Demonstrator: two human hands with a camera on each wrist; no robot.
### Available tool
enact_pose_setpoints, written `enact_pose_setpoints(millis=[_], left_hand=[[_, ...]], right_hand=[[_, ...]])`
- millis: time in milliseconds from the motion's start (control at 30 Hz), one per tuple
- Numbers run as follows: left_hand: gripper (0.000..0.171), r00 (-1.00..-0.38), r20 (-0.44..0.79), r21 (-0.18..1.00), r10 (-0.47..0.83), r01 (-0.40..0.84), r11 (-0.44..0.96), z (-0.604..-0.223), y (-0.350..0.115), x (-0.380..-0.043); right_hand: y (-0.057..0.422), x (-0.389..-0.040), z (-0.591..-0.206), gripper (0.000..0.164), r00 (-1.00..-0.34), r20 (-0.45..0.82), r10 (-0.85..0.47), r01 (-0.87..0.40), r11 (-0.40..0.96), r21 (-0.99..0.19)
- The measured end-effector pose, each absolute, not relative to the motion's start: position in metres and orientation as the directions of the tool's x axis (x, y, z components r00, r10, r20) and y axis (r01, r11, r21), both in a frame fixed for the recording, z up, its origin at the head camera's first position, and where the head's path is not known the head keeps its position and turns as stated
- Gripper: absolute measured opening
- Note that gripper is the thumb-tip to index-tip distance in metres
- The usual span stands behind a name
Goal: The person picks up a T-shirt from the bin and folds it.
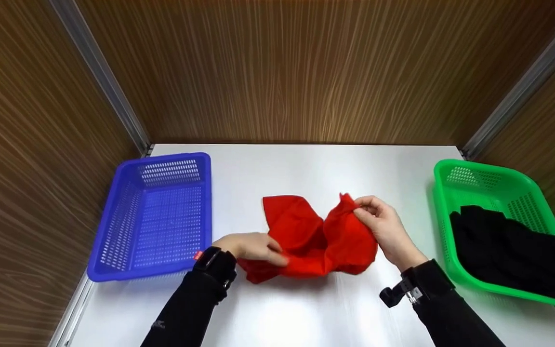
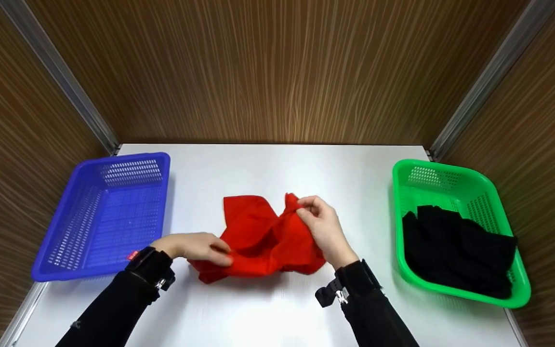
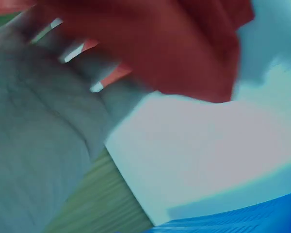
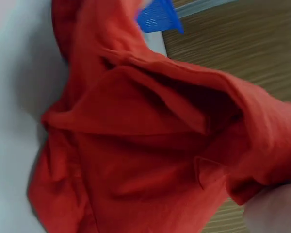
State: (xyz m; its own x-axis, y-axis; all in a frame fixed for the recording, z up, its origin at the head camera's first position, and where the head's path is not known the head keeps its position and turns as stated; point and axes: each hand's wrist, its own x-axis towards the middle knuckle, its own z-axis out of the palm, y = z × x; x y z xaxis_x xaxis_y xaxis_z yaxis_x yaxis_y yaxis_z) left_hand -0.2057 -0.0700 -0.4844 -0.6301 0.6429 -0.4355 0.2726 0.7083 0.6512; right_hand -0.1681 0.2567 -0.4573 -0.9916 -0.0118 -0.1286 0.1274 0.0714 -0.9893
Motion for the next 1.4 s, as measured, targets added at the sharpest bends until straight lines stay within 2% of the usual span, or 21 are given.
enact_pose_setpoints(millis=[67, 133, 167, 200, 267, 300, 333, 400, 467, 500, 567, 633, 700, 767, 867, 967, 1033, 1100, 1200, 1300, 1400], left_hand=[[0.045, -0.672, -0.363, 0.661, 0.645, 0.303, 0.687, -0.481, -0.061, -0.204], [0.04, -0.738, -0.221, 0.715, 0.637, 0.321, 0.62, -0.477, -0.051, -0.204], [0.043, -0.759, -0.139, 0.742, 0.636, 0.345, 0.574, -0.475, -0.044, -0.205], [0.055, -0.768, -0.068, 0.762, 0.637, 0.372, 0.53, -0.473, -0.038, -0.206], [0.083, -0.757, 0.001, 0.791, 0.654, 0.4, 0.462, -0.468, -0.026, -0.208], [0.089, -0.733, 0.013, 0.796, 0.68, 0.419, 0.437, -0.465, -0.021, -0.209], [0.09, -0.704, 0.016, 0.793, 0.71, 0.441, 0.419, -0.463, -0.017, -0.21], [0.078, -0.644, 0.019, 0.765, 0.765, 0.502, 0.404, -0.46, -0.01, -0.212], [0.055, -0.609, 0.041, 0.725, 0.792, 0.563, 0.396, -0.457, -0.005, -0.215], [0.042, -0.616, 0.058, 0.716, 0.786, 0.575, 0.397, -0.456, -0.005, -0.216], [0.022, -0.668, 0.1, 0.727, 0.738, 0.555, 0.404, -0.454, -0.007, -0.22], [0.012, -0.742, 0.157, 0.761, 0.652, 0.512, 0.399, -0.451, -0.012, -0.223], [0.011, -0.807, 0.203, 0.81, 0.555, 0.457, 0.368, -0.448, -0.019, -0.225], [0.019, -0.833, 0.257, 0.833, 0.49, 0.448, 0.325, -0.443, -0.024, -0.227], [0.022, -0.822, 0.35, 0.807, 0.45, 0.508, 0.301, -0.436, -0.027, -0.229], [0.02, -0.784, 0.444, 0.744, 0.433, 0.592, 0.31, -0.431, -0.028, -0.23], [0.019, -0.767, 0.483, 0.716, 0.422, 0.624, 0.314, -0.427, -0.028, -0.229], [0.019, -0.756, 0.473, 0.707, 0.454, 0.632, 0.316, -0.422, -0.027, -0.227], [0.021, -0.764, 0.311, 0.732, 0.565, 0.572, 0.371, -0.414, -0.028, -0.223], [0.027, -0.744, 0.072, 0.657, 0.664, 0.536, 0.53, -0.408, -0.03, -0.222], [0.019, -0.767, -0.008, 0.511, 0.642, 0.548, 0.662, -0.406, -0.037, -0.225]], right_hand=[[0.255, -0.167, -0.456, 0.018, -0.989, -0.105, -0.1, 0.088, 0.158, -0.983], [0.253, -0.165, -0.454, 0.018, -0.974, -0.076, -0.215, 0.027, 0.221, -0.975], [0.251, -0.164, -0.453, 0.018, -0.959, -0.058, -0.276, -0.011, 0.24, -0.971], [0.25, -0.163, -0.451, 0.017, -0.941, -0.04, -0.336, -0.048, 0.248, -0.967], [0.248, -0.162, -0.448, 0.016, -0.897, -0.002, -0.442, -0.117, 0.242, -0.963], [0.247, -0.162, -0.445, 0.015, -0.876, 0.015, -0.482, -0.143, 0.23, -0.963], [0.246, -0.161, -0.443, 0.014, -0.857, 0.037, -0.514, -0.172, 0.216, -0.961], [0.244, -0.161, -0.437, 0.012, -0.833, 0.062, -0.55, -0.199, 0.193, -0.961], [0.246, -0.159, -0.432, 0.013, -0.832, 0.078, -0.55, -0.214, 0.187, -0.959], [0.247, -0.158, -0.429, 0.013, -0.844, 0.079, -0.53, -0.212, 0.195, -0.958], [0.253, -0.157, -0.425, 0.016, -0.891, 0.06, -0.45, -0.178, 0.224, -0.958], [0.261, -0.157, -0.423, 0.02, -0.944, 0.03, -0.329, -0.12, 0.256, -0.959], [0.27, -0.157, -0.421, 0.024, -0.978, 0.001, -0.208, -0.062, 0.286, -0.956], [0.279, -0.157, -0.422, 0.031, -0.991, 0.001, -0.136, -0.05, 0.355, -0.933], [0.288, -0.158, -0.424, 0.045, -0.99, 0.059, -0.124, -0.118, 0.548, -0.828], [0.291, -0.158, -0.428, 0.061, -0.98, 0.123, -0.155, -0.198, 0.764, -0.614], [0.291, -0.157, -0.432, 0.058, -0.971, 0.167, -0.173, -0.234, 0.846, -0.48], [0.29, -0.155, -0.436, 0.04, -0.952, 0.235, -0.194, -0.275, 0.882, -0.384], [0.288, -0.156, -0.441, 0.012, -0.89, 0.414, -0.188, -0.338, 0.883, -0.325], [0.287, -0.158, -0.443, 0.014, -0.819, 0.561, -0.122, -0.366, 0.864, -0.346], [0.291, -0.16, -0.442, 0.018, -0.804, 0.594, -0.009, -0.348, 0.817, -0.459]])
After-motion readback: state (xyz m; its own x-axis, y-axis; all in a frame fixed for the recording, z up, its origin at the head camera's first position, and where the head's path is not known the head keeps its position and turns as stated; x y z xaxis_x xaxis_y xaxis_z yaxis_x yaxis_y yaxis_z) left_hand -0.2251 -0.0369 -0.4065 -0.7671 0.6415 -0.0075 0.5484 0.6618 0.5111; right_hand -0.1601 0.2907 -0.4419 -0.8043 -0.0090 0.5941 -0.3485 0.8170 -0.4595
